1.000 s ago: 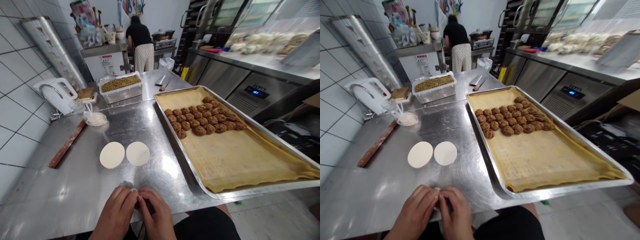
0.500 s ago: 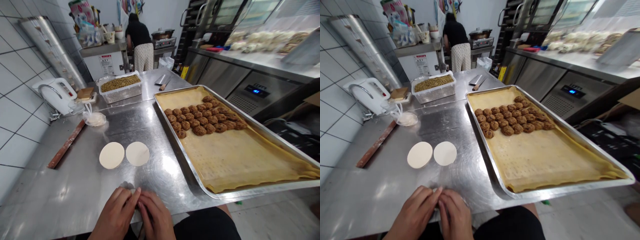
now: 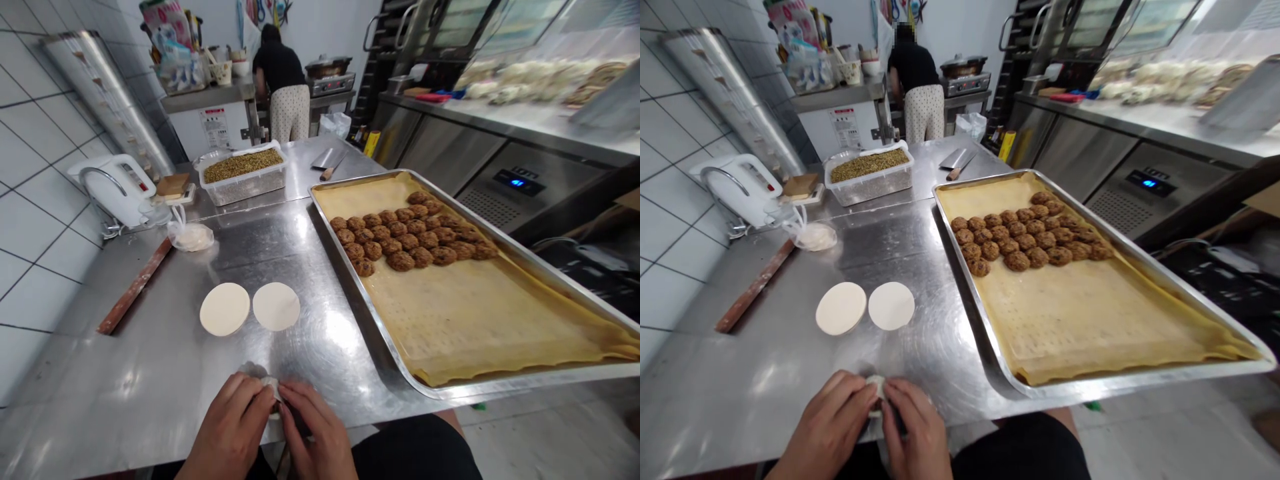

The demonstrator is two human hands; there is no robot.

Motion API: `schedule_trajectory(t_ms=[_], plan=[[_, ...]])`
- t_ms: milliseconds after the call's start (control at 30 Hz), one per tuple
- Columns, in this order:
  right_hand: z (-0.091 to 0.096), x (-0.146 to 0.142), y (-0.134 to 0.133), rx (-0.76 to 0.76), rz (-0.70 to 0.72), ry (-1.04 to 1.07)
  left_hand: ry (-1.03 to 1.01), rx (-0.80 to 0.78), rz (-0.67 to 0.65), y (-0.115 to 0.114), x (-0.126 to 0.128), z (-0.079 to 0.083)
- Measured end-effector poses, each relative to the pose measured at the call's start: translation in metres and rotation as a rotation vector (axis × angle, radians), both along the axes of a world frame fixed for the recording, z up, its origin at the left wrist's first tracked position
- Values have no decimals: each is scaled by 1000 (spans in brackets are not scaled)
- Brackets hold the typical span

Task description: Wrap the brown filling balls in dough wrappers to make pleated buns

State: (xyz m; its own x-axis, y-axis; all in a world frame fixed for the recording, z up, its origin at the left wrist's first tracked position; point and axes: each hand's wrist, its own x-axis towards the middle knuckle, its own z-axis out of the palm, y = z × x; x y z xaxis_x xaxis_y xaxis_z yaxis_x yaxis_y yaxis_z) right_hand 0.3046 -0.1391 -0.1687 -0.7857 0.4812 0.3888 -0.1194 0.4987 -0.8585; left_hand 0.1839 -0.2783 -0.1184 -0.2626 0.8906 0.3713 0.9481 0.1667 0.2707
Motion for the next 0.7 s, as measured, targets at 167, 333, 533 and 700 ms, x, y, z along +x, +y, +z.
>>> schedule_trajectory(t_ms=[167, 333, 533, 700], plan=[[9, -6, -1, -243, -79, -121, -12, 5, 18, 2, 3, -1], [3, 1, -2, -44, 18, -9, 13, -33, -16, 0, -1, 0], [12, -6, -1, -267, -122, -161, 13, 11, 13, 5, 4, 3], [12, -4, -3, -206, 11, -55, -17, -26, -17, 3, 1, 1]])
